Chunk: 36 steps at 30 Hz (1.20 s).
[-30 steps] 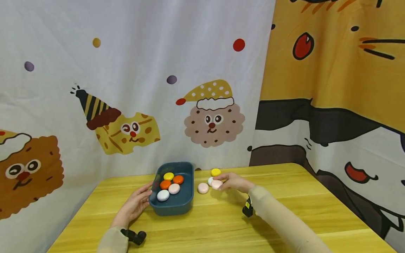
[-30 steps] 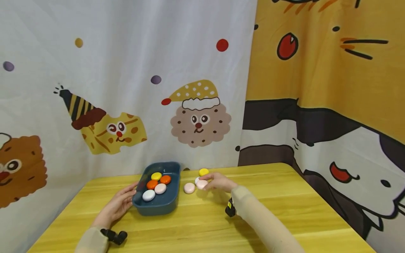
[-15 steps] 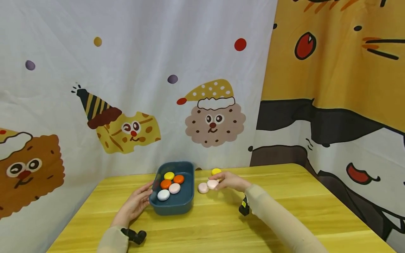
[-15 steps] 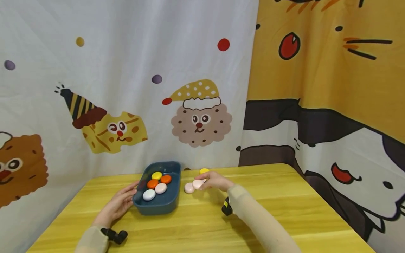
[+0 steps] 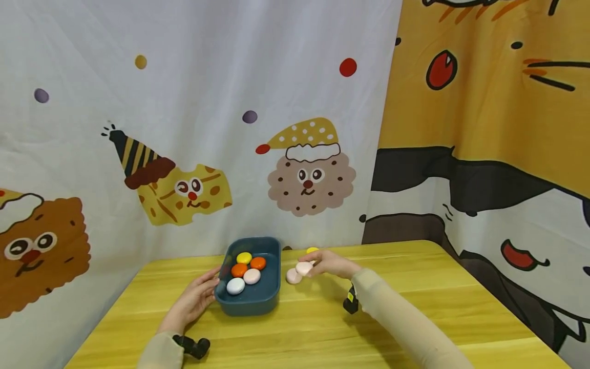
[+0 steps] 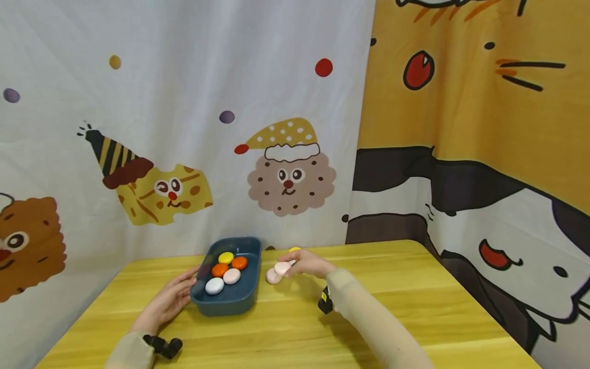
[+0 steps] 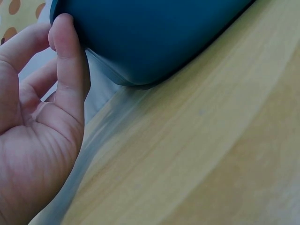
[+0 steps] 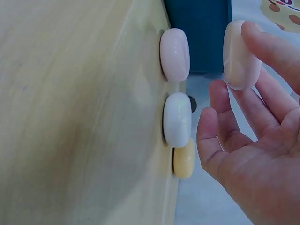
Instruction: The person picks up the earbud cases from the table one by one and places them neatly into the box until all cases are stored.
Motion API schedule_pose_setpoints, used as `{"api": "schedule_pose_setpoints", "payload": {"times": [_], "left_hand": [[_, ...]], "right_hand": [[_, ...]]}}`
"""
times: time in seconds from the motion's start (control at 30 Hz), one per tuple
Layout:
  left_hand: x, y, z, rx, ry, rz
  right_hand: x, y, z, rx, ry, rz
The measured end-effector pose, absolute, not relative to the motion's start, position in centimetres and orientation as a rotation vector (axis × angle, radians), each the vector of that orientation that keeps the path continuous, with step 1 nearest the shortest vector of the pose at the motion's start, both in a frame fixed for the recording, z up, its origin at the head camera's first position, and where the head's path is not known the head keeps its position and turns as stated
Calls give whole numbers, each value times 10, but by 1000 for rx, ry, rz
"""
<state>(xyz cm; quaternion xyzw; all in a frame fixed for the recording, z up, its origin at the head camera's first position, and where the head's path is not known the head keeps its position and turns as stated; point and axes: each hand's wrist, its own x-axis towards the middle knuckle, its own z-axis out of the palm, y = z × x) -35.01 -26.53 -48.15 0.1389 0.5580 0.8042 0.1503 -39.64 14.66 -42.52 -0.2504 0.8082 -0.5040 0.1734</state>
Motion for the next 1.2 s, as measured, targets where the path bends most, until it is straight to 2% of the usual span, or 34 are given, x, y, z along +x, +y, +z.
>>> {"api": "schedule_pose_setpoints", "payload": {"times": [1.2], "left_hand": [[-351, -263, -481, 346, 1620, 2310]], "right_hand": [[-397, 111, -397, -795, 2339, -1295]]}}
